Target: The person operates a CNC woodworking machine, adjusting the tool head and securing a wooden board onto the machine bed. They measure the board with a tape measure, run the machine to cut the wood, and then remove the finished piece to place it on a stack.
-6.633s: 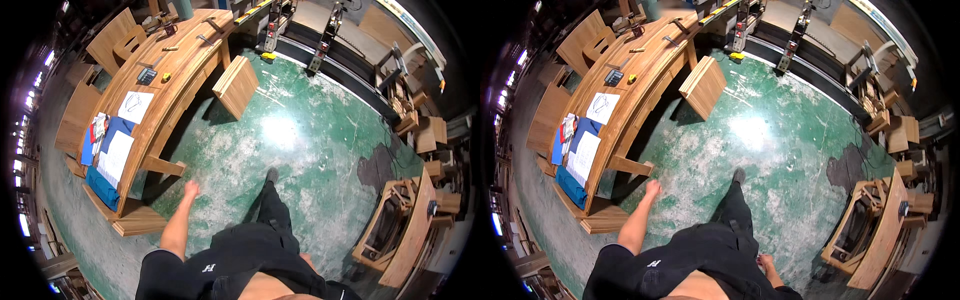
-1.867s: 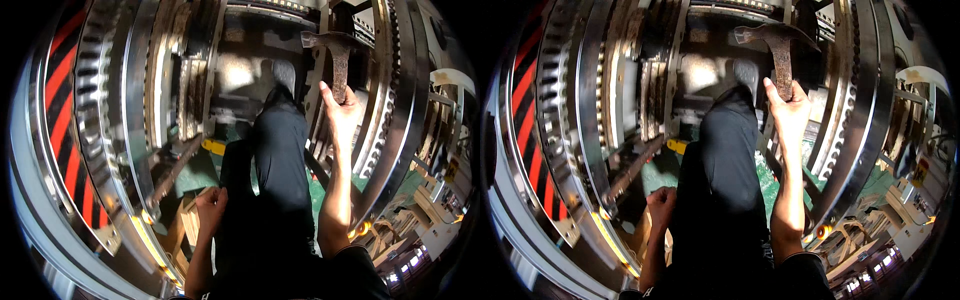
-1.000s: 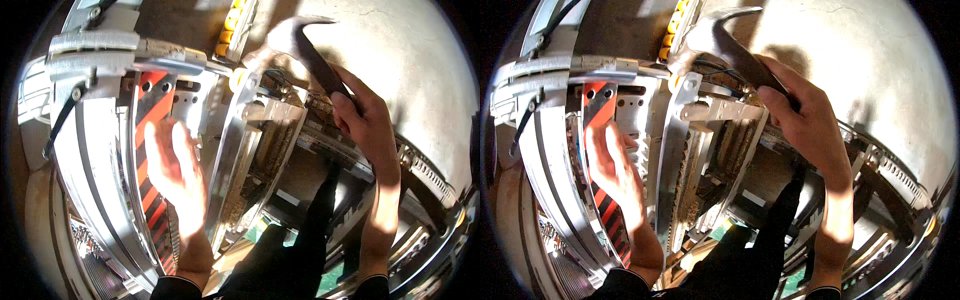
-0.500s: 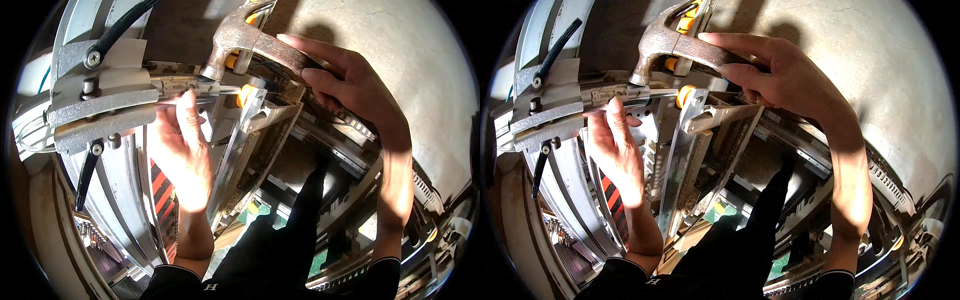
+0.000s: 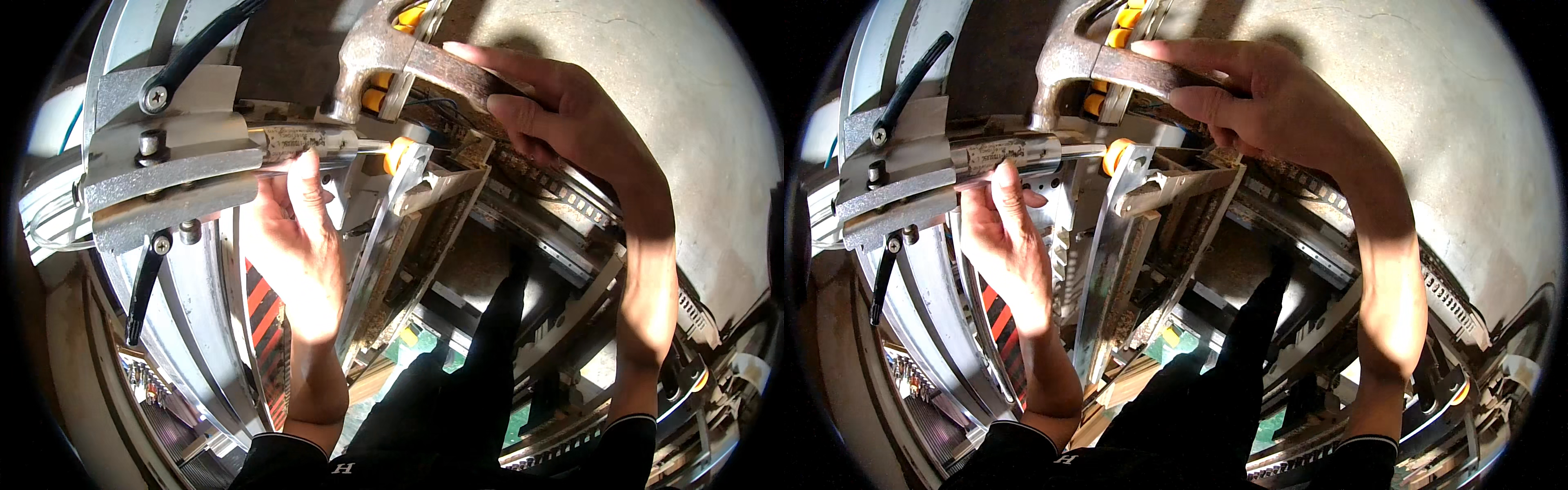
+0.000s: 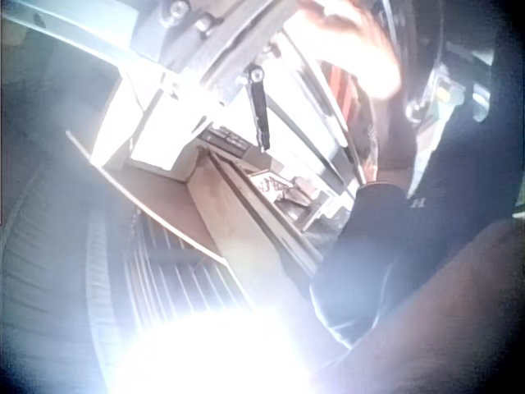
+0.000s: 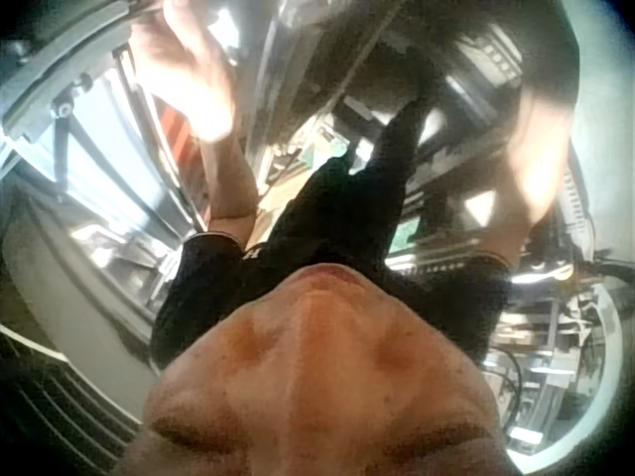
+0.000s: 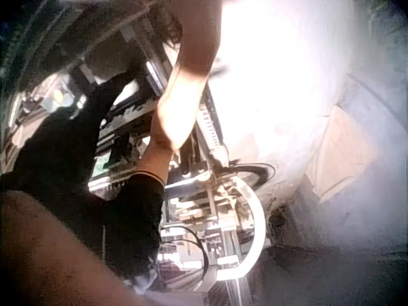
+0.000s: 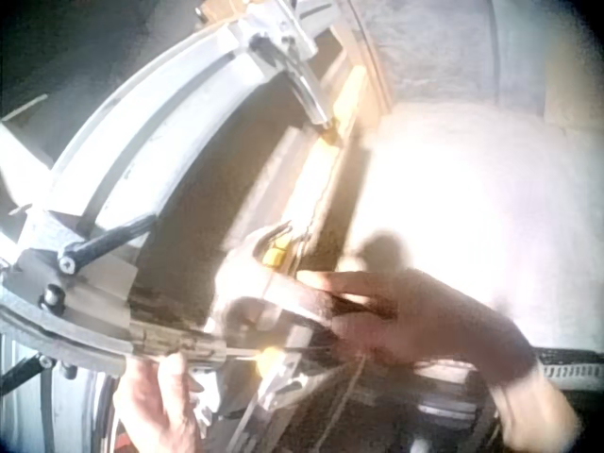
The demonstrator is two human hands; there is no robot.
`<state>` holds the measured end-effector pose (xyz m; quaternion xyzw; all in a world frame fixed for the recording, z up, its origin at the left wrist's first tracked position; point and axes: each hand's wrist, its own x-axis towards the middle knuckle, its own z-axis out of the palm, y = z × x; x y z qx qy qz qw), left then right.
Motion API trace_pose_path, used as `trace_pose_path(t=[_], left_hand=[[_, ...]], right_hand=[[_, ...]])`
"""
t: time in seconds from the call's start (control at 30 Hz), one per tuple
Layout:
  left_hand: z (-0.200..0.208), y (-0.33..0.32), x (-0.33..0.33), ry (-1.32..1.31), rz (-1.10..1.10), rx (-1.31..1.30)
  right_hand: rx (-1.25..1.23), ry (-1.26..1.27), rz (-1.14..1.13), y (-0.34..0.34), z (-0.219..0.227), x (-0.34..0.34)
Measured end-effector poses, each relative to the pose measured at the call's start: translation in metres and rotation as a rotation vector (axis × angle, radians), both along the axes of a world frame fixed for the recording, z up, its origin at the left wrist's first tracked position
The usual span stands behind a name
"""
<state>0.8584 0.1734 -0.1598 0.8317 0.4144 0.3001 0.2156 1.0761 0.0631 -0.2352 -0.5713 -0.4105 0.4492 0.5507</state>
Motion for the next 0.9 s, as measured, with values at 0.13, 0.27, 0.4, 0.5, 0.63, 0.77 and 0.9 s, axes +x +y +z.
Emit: trace_pose_path(t=[0.13, 0.27, 0.4, 0.5, 0.63, 0.77, 0.9], left_hand=[[0.001, -0.001, -0.001, -0.012, 0.003, -0.028], [0.001, 0.000, -0.004, 0.002, 0.012, -0.038], [0.001, -0.001, -0.001, 0.004, 0.008, -0.018], [-0.005, 0.000, 0.000, -0.023, -0.014, 0.058], [-0.001, -0.002, -0.001, 0.097, 0.081, 0.037], [0.000, -0.001, -0.004, 0.100, 0.075, 0.026], [-0.001, 0.000, -0.004, 0.124, 0.027, 0.123]], right_hand=[[0.001, -0.063, 0.023, 0.006, -0.004, 0.001], [-0.079, -0.052, 0.011, 0.008, 0.004, 0.003], [0.002, -0.059, 0.037, 0.009, -0.003, 0.004], [0.009, -0.108, 0.003, 0.008, -0.002, 0.003], [-0.013, -0.212, -0.100, -0.003, 0.012, 0.007], [-0.016, -0.282, -0.292, -0.023, 0.044, 0.016], [0.209, -0.328, -0.448, -0.031, 0.071, 0.039]])
